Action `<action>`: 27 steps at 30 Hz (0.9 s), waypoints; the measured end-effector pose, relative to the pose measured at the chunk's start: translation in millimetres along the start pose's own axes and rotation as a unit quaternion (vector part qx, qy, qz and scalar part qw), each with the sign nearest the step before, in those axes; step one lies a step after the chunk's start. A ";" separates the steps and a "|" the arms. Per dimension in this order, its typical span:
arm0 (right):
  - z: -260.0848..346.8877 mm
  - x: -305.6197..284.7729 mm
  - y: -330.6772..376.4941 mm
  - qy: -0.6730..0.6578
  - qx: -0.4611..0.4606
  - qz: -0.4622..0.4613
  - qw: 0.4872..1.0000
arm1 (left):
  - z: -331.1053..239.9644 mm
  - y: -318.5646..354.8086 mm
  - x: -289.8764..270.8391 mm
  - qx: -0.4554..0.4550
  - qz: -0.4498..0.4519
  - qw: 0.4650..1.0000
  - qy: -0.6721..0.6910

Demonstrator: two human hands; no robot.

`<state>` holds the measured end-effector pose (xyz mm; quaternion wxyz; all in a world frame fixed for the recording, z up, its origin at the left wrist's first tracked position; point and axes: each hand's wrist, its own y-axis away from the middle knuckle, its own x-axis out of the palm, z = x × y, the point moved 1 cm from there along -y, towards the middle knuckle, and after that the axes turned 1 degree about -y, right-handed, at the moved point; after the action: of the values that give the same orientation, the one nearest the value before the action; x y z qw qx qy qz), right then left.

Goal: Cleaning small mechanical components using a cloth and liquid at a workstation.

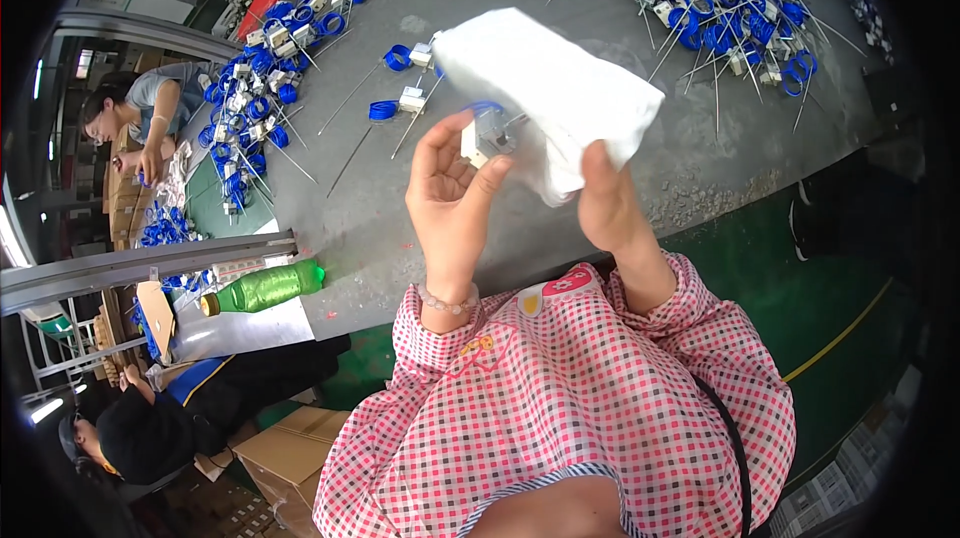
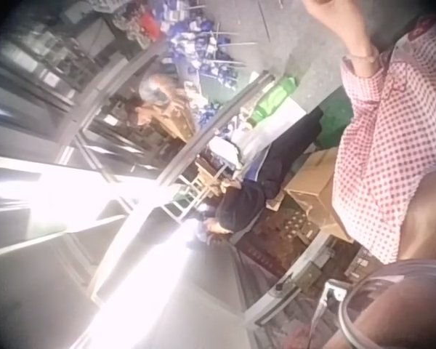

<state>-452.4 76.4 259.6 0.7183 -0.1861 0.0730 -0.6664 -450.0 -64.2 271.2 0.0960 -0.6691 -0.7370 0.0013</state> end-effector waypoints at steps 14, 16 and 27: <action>-20.0 0.1 -4.4 -0.031 -0.014 -0.043 0.999 | -4.2 8.2 3.0 -0.071 0.002 0.997 0.032; -22.5 0.1 -6.8 -0.022 -0.043 -0.056 0.997 | -3.8 8.2 5.3 -0.070 0.004 0.997 0.030; -30.0 1.5 -5.5 0.022 -0.108 -0.136 0.985 | -3.7 12.5 11.3 -0.075 -0.002 0.996 0.038</action>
<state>-467.9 69.6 234.2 0.5950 -0.2559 0.1341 -0.7500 -438.1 -52.3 274.7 0.0728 -0.6725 -0.7322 -0.0796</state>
